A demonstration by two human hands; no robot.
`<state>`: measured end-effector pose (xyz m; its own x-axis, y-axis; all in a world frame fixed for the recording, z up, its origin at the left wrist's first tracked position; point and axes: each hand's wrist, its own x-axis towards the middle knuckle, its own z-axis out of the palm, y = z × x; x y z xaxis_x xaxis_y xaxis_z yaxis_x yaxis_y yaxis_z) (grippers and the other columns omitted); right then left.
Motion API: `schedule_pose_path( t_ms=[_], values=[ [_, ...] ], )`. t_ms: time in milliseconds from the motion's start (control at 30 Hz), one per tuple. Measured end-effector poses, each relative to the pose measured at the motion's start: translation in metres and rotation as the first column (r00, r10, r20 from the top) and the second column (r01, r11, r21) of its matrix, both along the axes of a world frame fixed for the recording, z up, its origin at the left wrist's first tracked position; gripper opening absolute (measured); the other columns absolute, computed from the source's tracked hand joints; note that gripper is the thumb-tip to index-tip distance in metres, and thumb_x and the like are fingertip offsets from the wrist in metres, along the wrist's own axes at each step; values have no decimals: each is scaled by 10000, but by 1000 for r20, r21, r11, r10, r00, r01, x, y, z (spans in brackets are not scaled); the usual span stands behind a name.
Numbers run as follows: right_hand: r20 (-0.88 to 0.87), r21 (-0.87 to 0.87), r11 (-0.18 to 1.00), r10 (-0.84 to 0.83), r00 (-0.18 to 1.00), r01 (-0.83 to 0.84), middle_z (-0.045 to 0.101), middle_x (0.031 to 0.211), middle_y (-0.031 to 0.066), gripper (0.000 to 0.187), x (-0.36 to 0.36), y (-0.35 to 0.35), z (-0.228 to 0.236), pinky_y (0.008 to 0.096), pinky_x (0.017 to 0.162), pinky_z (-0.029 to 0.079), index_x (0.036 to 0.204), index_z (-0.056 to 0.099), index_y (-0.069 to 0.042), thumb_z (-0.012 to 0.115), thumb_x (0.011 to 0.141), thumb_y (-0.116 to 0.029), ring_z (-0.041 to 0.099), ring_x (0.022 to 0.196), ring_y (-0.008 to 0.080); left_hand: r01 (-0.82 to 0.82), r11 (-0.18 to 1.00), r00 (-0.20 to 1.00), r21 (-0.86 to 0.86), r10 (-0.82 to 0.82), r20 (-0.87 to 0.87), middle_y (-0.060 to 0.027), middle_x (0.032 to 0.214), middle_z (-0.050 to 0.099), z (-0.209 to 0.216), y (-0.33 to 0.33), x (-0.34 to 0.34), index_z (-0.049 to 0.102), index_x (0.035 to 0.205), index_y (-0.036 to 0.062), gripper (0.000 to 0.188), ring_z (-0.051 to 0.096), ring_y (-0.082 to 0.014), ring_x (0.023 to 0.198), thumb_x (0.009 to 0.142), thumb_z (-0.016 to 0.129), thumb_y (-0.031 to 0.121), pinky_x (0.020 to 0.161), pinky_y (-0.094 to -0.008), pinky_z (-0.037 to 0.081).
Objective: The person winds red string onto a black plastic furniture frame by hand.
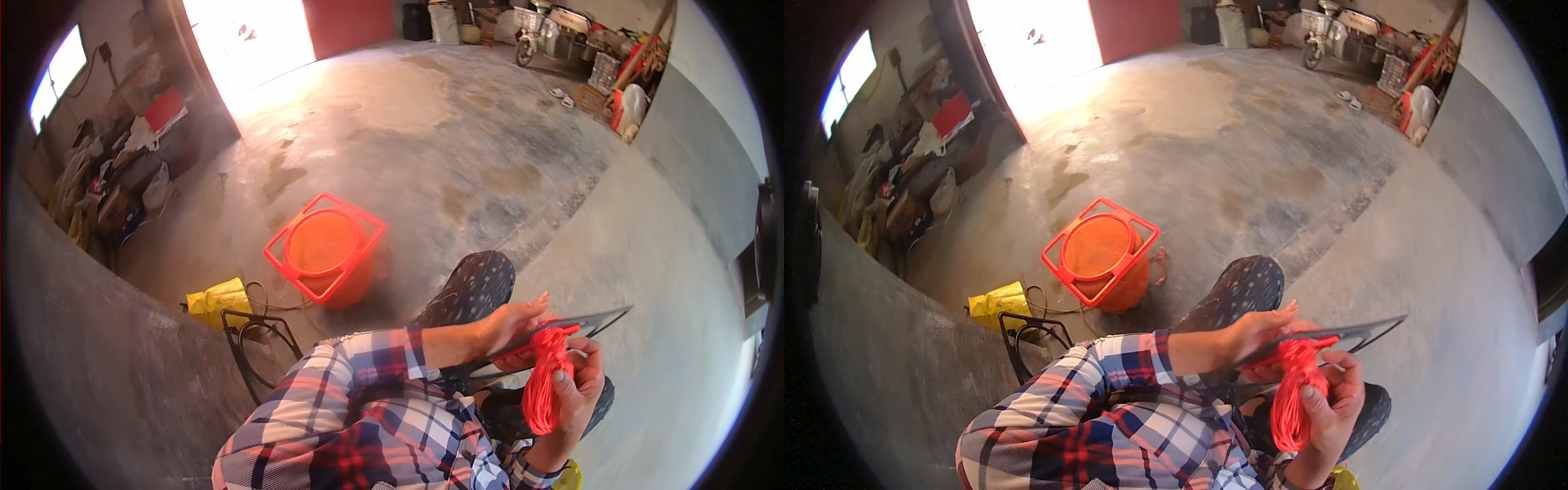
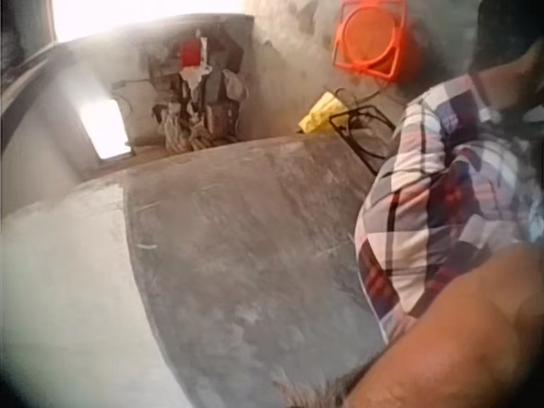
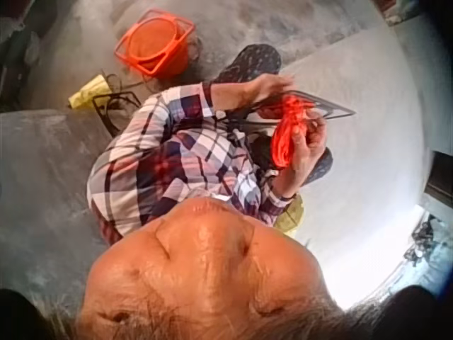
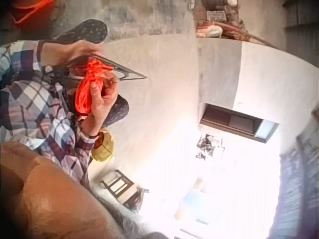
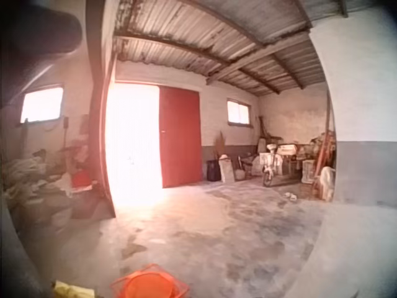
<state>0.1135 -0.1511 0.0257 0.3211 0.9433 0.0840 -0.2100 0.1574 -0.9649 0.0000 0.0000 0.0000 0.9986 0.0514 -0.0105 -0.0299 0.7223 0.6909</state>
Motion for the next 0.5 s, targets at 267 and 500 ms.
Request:
schedule_pose_path(
  t_ms=[267, 500],
  values=[
    [156, 235, 916, -366, 917, 326, 606, 970, 87, 296, -15, 17, -17, 253, 777, 461, 1009, 535, 4, 702, 835, -168, 578, 844, 124, -139, 942, 977, 306, 181, -112, 33, 589, 510, 0, -9, -19, 603, 920, 183, 331, 400, -69, 390, 922, 552, 510, 345, -230, 244],
    [-695, -20, 991, -112, 710, 136, 550, 1287, 207, 541, -6, 3, -53, 448, 1026, 432, 1291, 498, 35, 417, 969, -392, 559, 1160, 327, 57, 892, 997, -449, -78, -29, -68, 1071, 651, 18, -20, -21, 581, 1149, 37, 301, 632, -163, 964, 960, 566, 271, 875, -316, 507]
  ],
)
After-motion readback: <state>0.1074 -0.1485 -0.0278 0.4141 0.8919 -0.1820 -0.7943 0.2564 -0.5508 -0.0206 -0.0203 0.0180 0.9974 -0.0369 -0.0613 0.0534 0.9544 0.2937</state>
